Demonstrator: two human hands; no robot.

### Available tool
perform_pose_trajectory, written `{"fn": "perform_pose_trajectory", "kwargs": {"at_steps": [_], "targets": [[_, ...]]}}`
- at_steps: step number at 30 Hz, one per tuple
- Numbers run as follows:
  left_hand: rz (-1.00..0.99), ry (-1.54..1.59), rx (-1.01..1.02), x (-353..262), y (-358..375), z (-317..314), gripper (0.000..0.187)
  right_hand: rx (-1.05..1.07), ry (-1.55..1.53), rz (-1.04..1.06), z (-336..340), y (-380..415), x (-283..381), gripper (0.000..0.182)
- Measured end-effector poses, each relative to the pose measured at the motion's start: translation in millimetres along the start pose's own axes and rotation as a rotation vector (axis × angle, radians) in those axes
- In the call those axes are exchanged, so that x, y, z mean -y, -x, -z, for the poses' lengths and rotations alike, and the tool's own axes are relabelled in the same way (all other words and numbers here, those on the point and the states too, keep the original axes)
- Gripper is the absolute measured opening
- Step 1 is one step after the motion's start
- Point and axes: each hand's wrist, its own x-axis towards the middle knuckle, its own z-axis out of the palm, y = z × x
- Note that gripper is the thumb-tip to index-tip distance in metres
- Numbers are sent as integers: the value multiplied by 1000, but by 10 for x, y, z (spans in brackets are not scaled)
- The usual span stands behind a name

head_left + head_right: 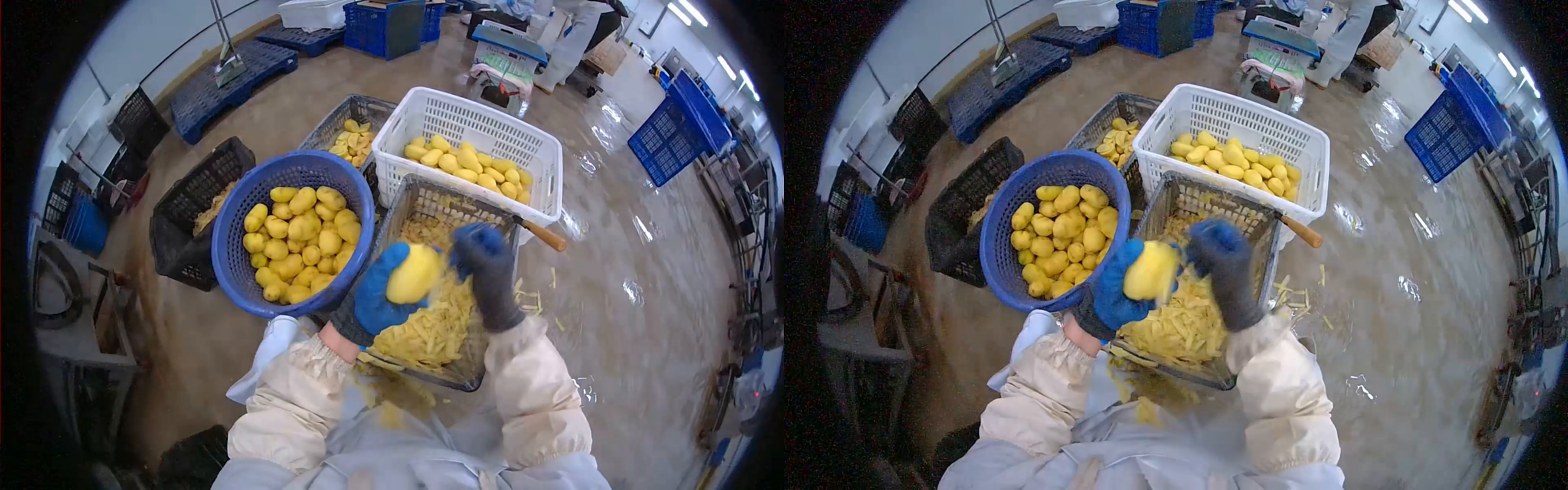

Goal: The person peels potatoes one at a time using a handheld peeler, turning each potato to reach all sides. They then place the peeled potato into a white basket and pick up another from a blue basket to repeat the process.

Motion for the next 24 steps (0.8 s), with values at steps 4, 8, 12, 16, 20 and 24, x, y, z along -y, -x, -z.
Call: {"fn": "perform_pose_trajectory", "kwargs": {"at_steps": [4, 8, 12, 16, 20, 24], "targets": [[100, 87, 279, -86, -9, -124, 48, -134, -48, 26, 262, -185, 10, 15], [-31, 262, 74, -109, -91, -61, 44, 222, 118, 42, -195, 311, 17, 13], [-44, 239, 92, -18, -103, 14, 42, 200, 84, 38, -261, 279, -49, 16], [-77, 196, 282, -67, -199, -19, 36, 120, -26, -95, -255, 224, -22, 14], [-164, 65, 203, -75, -186, 4, 35, 87, 8, -39, -249, 168, -86, 13], [-155, 239, 14, -94, -176, 45, 36, -307, -92, 187, 209, -235, -123, 14]]}}
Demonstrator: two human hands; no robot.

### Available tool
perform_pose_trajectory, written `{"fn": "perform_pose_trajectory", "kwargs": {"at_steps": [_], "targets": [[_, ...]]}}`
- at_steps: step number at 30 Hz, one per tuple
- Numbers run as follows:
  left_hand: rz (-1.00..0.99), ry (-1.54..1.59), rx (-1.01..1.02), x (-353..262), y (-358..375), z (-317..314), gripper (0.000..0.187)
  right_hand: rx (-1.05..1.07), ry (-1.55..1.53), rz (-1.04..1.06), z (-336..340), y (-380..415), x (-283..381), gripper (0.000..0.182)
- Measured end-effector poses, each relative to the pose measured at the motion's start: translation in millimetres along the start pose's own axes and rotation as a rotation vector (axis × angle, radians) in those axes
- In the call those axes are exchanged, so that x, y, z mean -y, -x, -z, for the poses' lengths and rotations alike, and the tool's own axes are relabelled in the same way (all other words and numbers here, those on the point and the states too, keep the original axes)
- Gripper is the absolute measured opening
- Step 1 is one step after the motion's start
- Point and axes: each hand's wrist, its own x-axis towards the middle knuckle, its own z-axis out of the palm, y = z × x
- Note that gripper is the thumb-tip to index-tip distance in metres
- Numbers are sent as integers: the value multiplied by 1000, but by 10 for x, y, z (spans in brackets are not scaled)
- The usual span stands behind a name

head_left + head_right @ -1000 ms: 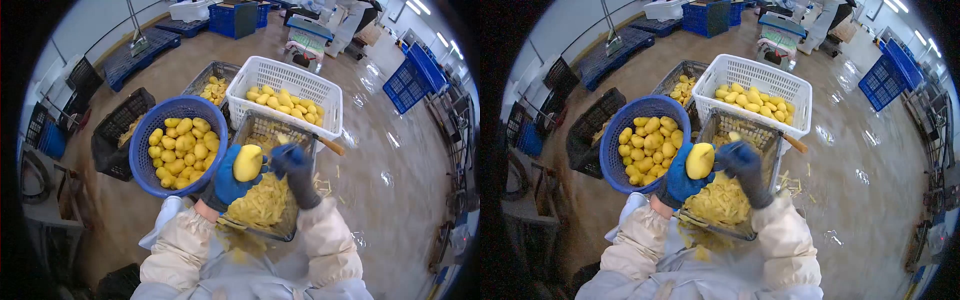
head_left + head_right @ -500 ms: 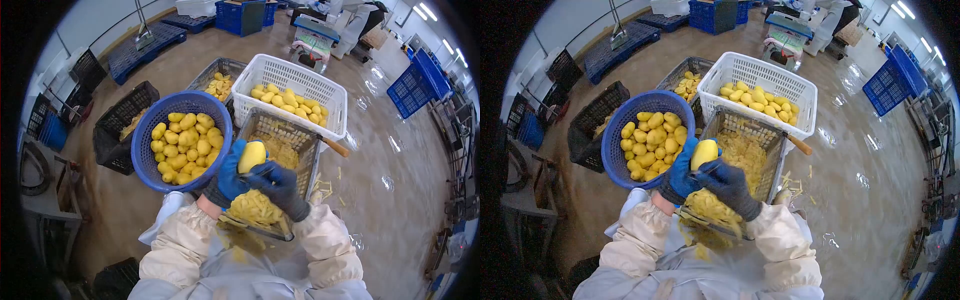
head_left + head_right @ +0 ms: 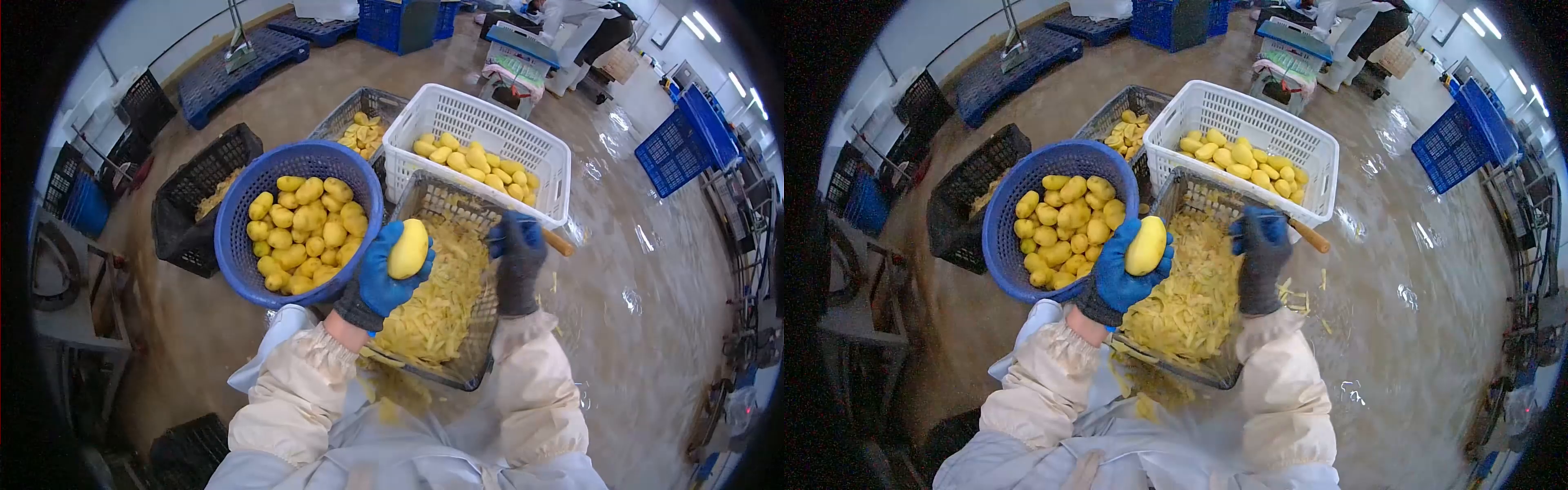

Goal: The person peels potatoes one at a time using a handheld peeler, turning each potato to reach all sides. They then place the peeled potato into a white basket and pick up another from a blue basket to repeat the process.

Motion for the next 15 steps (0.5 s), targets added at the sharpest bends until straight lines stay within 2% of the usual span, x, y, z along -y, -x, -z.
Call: {"fn": "perform_pose_trajectory", "kwargs": {"at_steps": [2, 3, 4, 5, 6, 8, 9, 10, 12, 13, 14, 15], "targets": [[3, 99, -101, -27, -6, -48, 33, 70, -24, 19, -47, 68, 105, 14], [-2, 102, -99, 18, -89, 121, 33, 201, 36, 1, -213, 298, 120, 13], [-210, -291, -110, 105, -229, 431, 33, 326, 95, -17, -327, 513, 91, 12], [-411, -689, -116, 106, -224, 360, 33, 535, 431, 163, -370, 648, 8, 12], [-401, -695, -115, 105, -163, 311, 33, 563, 429, 266, -395, 679, -20, 10], [-193, -326, 91, 75, 1, 140, 32, 329, 134, -122, -325, 387, 36, 7], [-292, -574, 69, 77, 26, 158, 36, 128, 178, -11, -255, 203, 16, 9], [-299, -574, 68, 38, 45, 119, 36, 154, 128, -3, -88, 18, 46, 10], [142, 112, 127, -90, 46, -29, 42, 180, 76, 22, -146, 92, 99, 12], [177, 148, 179, -92, 3, 59, 47, 338, 95, -80, -191, 240, 110, 13], [179, 149, 179, -50, 54, -20, 47, 493, 113, -187, -281, 403, 143, 14], [-117, -305, 215, 17, 171, -152, 44, 562, 141, -221, -347, 488, 176, 15]]}}
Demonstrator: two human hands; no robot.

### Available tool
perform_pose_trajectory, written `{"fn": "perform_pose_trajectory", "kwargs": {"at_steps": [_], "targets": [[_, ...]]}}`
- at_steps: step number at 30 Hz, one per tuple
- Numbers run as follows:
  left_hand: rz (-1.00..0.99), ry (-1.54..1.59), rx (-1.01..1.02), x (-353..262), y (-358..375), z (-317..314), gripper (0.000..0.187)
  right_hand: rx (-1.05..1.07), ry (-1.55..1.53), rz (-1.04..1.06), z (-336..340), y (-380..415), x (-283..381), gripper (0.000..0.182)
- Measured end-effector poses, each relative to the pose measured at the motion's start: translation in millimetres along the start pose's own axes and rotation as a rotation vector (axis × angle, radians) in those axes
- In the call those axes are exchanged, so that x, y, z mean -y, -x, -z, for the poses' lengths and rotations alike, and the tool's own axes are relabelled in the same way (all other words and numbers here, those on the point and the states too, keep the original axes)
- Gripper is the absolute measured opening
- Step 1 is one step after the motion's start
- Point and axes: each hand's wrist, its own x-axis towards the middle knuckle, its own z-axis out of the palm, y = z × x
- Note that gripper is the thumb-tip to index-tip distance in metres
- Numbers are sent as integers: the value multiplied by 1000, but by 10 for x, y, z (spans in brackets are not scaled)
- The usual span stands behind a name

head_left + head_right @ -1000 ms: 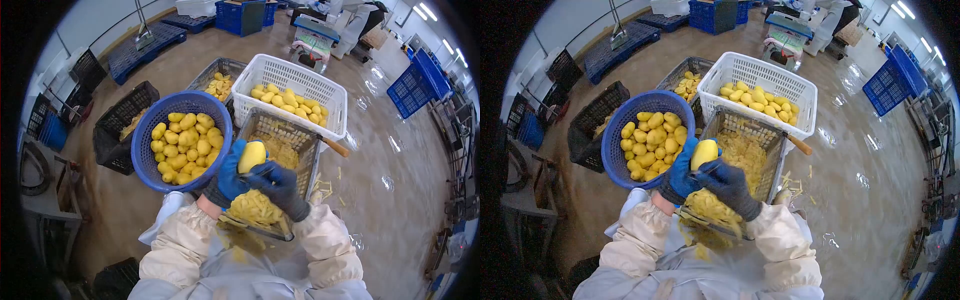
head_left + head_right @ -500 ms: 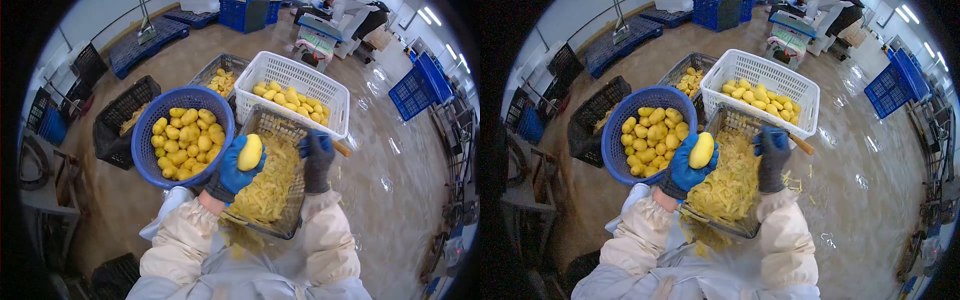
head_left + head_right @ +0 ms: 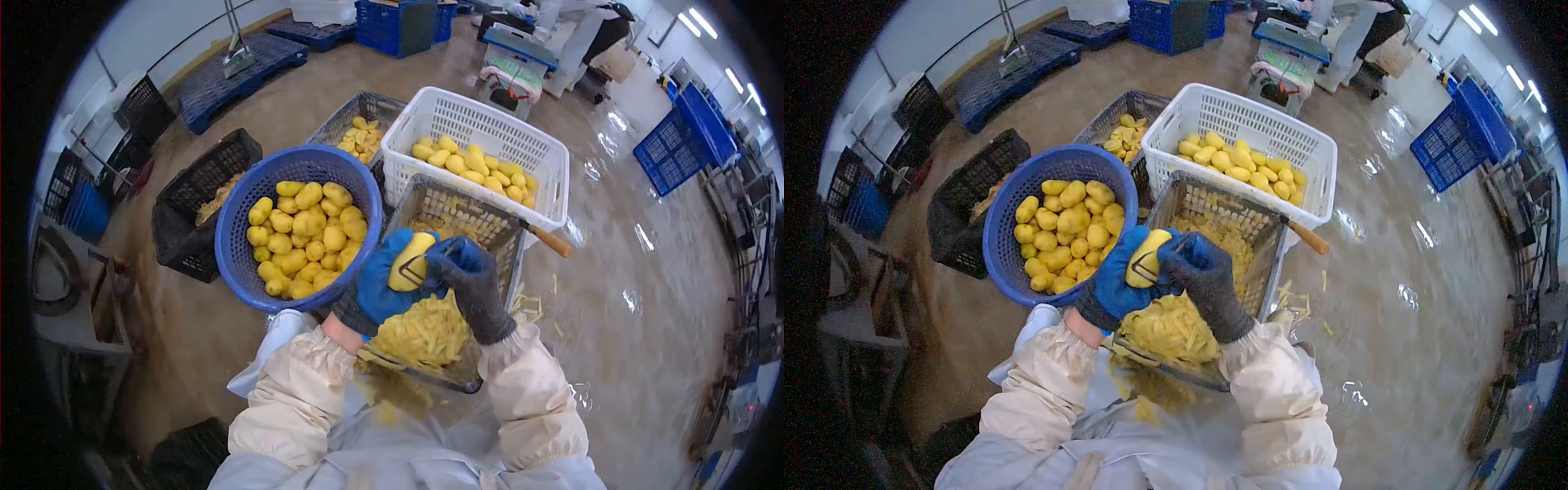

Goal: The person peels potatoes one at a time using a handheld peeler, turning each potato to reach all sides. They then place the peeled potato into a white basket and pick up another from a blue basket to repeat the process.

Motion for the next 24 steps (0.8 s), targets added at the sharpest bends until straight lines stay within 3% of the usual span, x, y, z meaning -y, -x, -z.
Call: {"fn": "perform_pose_trajectory", "kwargs": {"at_steps": [1, 2, 3, 4, 5, 6, 7, 9, 10, 11, 13, 14, 15, 17, 18, 19, 21, 23, 24], "targets": [[-246, -480, 25, 16, 59, -85, 43, -11, -7, -6, 125, -38, -75, 15], [383, 283, -43, -15, -29, 102, 41, -169, 47, 107, 392, -173, -190, 15], [382, 286, -42, -11, 10, 68, 41, -320, 105, 225, 631, -331, -286, 15], [280, 24, 20, -35, 67, 1, 43, -334, -338, 256, 764, -490, -344, 15], [177, -242, 87, -72, 77, -39, 45, -339, -344, 266, 718, -450, -283, 15], [257, -12, -108, -55, 27, -51, 36, -296, -258, 193, 605, -352, -141, 16], [250, -9, -106, -36, 9, -55, 36, -247, -167, 114, 477, -243, -27, 17], [-490, -1073, 18, -17, 4, -53, 35, -53, -121, 10, 133, -40, 96, 17], [-482, -1075, 21, -14, 19, -47, 35, -81, -123, -56, 159, -66, 85, 16], [-261, -802, -4, -18, 33, -45, 35, -111, -123, -121, 223, -122, 77, 16], [158, -248, -55, -34, 39, -46, 36, -366, 199, 312, 606, -309, -218, 17], [144, -257, -64, -47, 26, -43, 40, -325, -227, 138, 693, -302, -157, 17], [139, -261, -61, -61, -10, -24, 40, -322, -229, 144, 597, -269, -83, 17], [256, 367, -229, -42, -90, 68, 42, -166, -131, 157, 262, -87, 4, 15], [194, 355, -149, -8, -107, 146, 41, -70, -1, 114, 67, 35, 21, 14], [193, 356, -153, 39, -120, 228, 41, 4, 361, 482, -71, 86, -137, 11], [170, 276, -149, 101, -121, 296, 42, 54, 417, 515, -152, 137, -138, 9], [202, 344, -100, 110, -111, 316, 42, -160, 143, 267, -35, 36, -152, 10], [223, 413, -50, 99, -97, 290, 42, -342, 24, 214, 355, -111, 60, 13]]}}
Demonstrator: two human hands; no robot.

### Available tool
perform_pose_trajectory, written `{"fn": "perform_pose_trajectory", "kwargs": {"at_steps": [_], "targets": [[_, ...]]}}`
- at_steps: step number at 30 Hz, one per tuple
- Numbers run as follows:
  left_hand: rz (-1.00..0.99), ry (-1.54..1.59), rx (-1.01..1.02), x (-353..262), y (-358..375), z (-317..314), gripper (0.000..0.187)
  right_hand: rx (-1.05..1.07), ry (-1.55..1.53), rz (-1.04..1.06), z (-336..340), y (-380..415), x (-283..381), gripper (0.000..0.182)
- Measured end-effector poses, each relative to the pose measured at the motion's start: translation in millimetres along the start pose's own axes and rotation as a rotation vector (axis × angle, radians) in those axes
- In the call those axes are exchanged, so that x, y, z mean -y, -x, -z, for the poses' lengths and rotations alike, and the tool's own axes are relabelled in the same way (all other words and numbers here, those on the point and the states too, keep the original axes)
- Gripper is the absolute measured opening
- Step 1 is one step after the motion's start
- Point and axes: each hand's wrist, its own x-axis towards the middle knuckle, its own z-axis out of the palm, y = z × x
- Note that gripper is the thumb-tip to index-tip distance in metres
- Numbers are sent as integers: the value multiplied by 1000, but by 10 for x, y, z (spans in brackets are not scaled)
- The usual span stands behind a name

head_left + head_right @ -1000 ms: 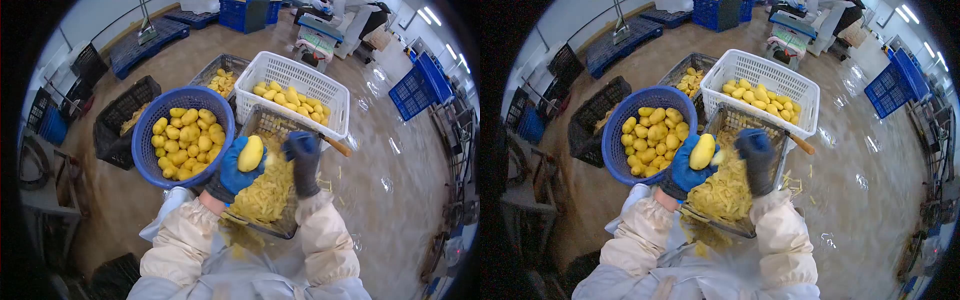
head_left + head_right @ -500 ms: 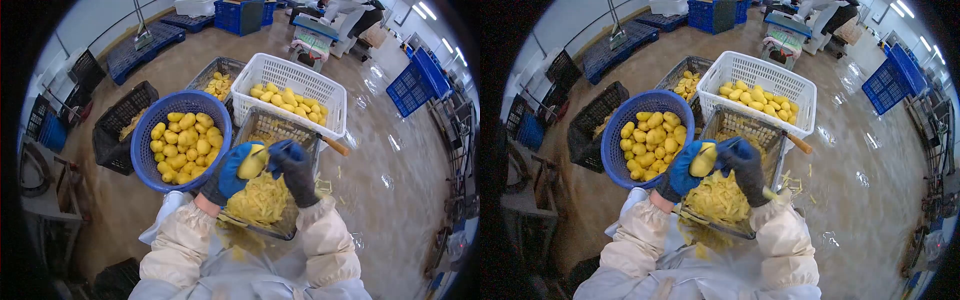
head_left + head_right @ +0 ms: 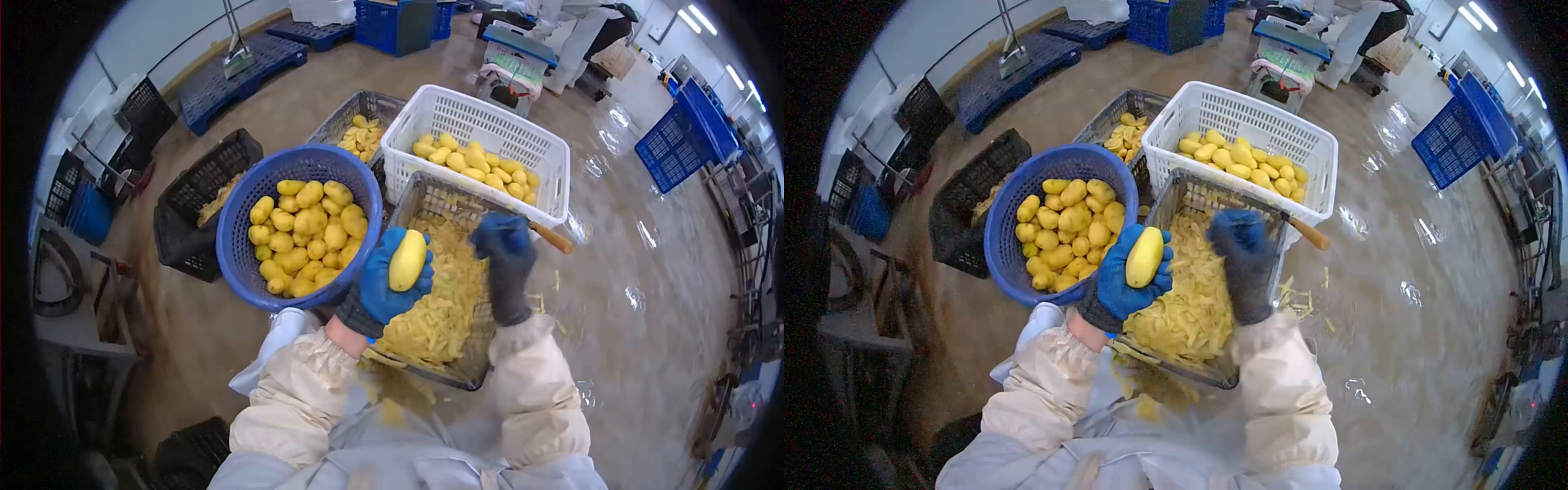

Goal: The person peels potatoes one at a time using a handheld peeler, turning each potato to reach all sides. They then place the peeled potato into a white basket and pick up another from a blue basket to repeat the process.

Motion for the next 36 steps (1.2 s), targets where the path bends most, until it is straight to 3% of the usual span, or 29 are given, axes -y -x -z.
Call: {"fn": "perform_pose_trajectory", "kwargs": {"at_steps": [1, 2, 3, 4, 5, 6, 7, 9, 10, 11, 14, 15, 17, 19, 20, 21, 23, 26, 29, 31, 33, 34, 35, 36], "targets": [[43, 54, 54, -10, 1, -36, 43, 1, -1, 3, -32, 28, 1, 13], [-24, 111, -96, 2, 2, -84, 42, 70, -26, 20, -95, 95, -9, 13], [-28, 112, -93, 29, -44, -34, 42, 142, -49, 34, -166, 188, -29, 13], [-234, -231, -159, 57, -103, 66, 39, 249, 147, 160, -257, 330, -253, 13], [-430, -577, -224, 64, -111, 30, 36, 405, 292, 238, -378, 431, -72, 14], [-144, -89, -224, 16, -78, 8, 34, 345, 301, 239, -368, 419, -113, 13], [-140, -86, -228, 37, -34, -25, 34, 291, 313, 243, -351, 350, -163, 12], [-310, -539, -357, 69, 46, -207, 35, 0, 232, 190, -204, 105, -166, 10], [-47, 34, -172, -7, -23, -46, 36, -45, 64, -10, -84, -3, -85, 12], [-46, 30, -170, -39, -19, -32, 36, -47, 62, -6, -107, 17, -54, 12], [-77, 37, -132, -45, -28, 2, 45, 305, -101, -73, -282, 270, -88, 16], [-88, -36, -152, -34, -27, 7, 46, 417, 27, -107, -333, 348, -107, 15], [-96, -103, -176, 8, 6, -7, 47, 355, -15, -167, -289, 259, -203, 12], [77, -209, -31, 23, 70, -129, 51, 154, -194, -260, -152, 37, -130, 15], [165, -264, 43, 31, 85, -174, 53, 47, -92, -127, -14, -103, -224, 15], [171, -271, 47, 41, 85, -194, 53, 4, -245, -179, 90, -208, -240, 13], [90, -222, -74, 57, 74, -220, 48, 70, -240, -232, 106, -155, -164, 13], [18, -172, -104, 48, 27, -244, 52, 356, -90, -213, -202, 192, 6, 17], [-17, -232, -120, 91, 38, -334, 51, 347, -167, -303, -255, 220, -38, 17], [-14, -280, -165, 80, 73, -405, 50, 358, -144, -256, -275, 287, -78, 17], [-29, -212, -150, 27, 41, -131, 49, 482, 267, 188, -335, 383, -105, 13], [-38, -142, -137, 18, 24, 29, 48, 462, 311, 263, -344, 377, -167, 12], [-33, -142, -137, 27, 26, -7, 48, 457, 312, 261, -317, 343, -128, 12], [55, -110, -48, 40, 37, -78, 48, 343, 118, -13, -258, 267, -56, 12]]}}
